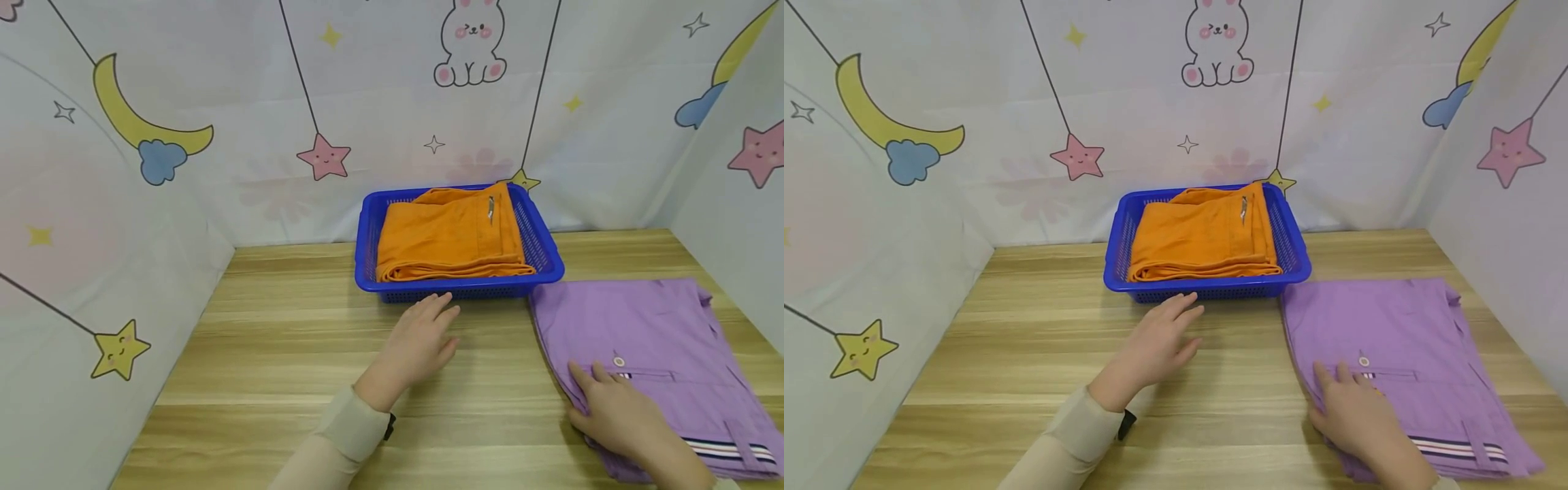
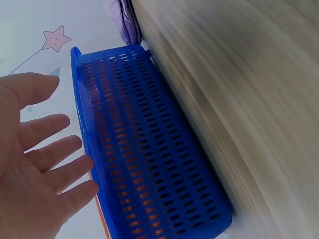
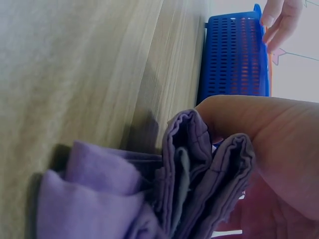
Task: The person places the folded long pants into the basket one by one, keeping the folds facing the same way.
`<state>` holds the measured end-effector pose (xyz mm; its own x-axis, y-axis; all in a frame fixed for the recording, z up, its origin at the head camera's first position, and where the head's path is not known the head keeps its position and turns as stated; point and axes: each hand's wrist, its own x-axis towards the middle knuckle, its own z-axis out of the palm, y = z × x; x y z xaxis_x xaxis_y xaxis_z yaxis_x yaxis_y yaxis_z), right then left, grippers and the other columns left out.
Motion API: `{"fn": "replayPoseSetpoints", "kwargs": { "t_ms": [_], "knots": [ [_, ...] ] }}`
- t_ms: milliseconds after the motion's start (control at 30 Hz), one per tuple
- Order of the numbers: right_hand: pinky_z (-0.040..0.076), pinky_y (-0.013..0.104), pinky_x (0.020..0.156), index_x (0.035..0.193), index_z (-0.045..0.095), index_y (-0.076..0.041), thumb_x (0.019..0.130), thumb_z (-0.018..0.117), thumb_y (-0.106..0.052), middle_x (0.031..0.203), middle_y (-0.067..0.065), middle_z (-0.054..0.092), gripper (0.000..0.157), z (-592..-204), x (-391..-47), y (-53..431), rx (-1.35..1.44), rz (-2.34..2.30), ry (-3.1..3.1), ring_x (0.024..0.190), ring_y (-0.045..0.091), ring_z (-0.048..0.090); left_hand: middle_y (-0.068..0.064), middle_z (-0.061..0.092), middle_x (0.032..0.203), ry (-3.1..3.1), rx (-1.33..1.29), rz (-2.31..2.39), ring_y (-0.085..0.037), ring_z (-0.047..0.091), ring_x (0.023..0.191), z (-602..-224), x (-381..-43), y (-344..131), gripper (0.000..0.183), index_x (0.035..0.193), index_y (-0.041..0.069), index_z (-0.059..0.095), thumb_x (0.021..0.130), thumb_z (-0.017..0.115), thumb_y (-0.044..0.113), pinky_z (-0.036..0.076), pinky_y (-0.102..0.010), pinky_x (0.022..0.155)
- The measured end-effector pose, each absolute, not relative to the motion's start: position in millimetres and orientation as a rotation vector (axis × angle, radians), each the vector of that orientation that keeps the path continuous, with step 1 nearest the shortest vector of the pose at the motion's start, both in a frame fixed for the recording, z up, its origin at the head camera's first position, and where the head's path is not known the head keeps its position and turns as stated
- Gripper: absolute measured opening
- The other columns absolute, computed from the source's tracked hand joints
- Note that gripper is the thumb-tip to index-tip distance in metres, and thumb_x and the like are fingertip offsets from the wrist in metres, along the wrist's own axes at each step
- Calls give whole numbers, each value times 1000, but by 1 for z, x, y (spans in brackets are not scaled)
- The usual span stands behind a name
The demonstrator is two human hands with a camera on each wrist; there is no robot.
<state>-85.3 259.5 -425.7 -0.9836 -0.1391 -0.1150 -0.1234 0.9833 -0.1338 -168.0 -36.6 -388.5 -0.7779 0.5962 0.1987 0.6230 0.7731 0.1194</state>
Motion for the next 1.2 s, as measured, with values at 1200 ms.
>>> {"fn": "replayPoseSetpoints", "kwargs": {
  "t_ms": [1200],
  "knots": [
    [44,66,84,132,56,-13,74,75,-37,132,27,52,66,-436,-50,264,-249,-148,2917,119,52,47,-6,51,138,-2937,-1135,-180,-23,50,126,-405,-185,10,48,133,13,52,93,56,38,43,-39,103]
  ]
}}
